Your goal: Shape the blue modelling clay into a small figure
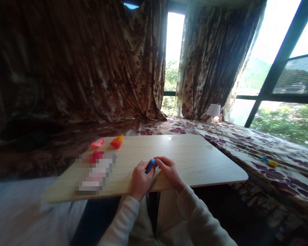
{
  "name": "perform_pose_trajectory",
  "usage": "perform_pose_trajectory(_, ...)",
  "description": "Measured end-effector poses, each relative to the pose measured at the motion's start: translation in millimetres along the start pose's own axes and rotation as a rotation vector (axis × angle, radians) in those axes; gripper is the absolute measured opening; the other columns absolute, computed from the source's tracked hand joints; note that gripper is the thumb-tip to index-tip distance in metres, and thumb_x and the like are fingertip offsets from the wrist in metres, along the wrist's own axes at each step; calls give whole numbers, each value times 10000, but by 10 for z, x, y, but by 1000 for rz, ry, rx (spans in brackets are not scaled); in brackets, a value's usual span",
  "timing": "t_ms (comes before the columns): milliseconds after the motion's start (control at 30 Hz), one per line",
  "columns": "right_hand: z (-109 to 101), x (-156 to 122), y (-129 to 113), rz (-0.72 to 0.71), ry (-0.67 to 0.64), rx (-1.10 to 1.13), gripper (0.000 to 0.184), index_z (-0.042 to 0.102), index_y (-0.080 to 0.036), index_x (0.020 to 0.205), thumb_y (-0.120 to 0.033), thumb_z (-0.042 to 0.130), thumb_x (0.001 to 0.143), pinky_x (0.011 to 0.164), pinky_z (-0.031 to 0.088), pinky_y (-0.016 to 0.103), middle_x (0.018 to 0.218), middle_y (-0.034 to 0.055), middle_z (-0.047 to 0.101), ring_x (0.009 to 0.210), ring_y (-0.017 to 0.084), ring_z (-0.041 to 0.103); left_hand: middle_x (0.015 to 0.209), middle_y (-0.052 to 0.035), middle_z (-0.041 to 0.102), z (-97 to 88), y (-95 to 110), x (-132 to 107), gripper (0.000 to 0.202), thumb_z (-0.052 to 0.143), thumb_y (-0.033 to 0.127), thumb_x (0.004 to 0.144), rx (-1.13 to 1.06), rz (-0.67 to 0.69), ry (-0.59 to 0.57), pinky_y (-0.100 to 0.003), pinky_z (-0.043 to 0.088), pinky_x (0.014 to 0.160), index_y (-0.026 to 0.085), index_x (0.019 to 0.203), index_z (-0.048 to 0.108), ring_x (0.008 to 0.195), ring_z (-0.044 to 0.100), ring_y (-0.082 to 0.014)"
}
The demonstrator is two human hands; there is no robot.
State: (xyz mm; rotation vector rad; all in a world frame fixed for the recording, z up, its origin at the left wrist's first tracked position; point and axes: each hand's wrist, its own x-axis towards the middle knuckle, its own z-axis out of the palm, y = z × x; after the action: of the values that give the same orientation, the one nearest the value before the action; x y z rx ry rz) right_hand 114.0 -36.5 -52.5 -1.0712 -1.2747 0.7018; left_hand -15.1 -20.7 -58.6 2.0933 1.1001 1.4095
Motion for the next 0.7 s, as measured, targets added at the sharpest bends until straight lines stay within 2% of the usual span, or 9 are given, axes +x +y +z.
perform_pose_trajectory(300,23,2,-23,55,27,88,309,713,-161,816,-439,640,702,606,509,285,785,49,706,738,198,635,778,-32,648,33,-59,13,169,597,293,759,-61,-52,78,-268,478,706,168,856,656,740,607,-162)
perform_pose_trajectory(533,12,-12,-52,39,-23,44,300,714,-166,822,-437,626,727,644,505,294,785,42,704,755,196,633,774,-36,643,19,-82,3,177,569,289,793,-21,11,66,-267,471,709,174,865,682,743,601,-158)
perform_pose_trajectory(700,29,0,-21,60,5,70,358,702,-167,898,-461,662,699,640,512,300,867,59,711,822,218,642,802,-45,643,26,-94,14,203,579,308,795,-15,7,96,-282,478,742,177,911,684,774,606,-168)
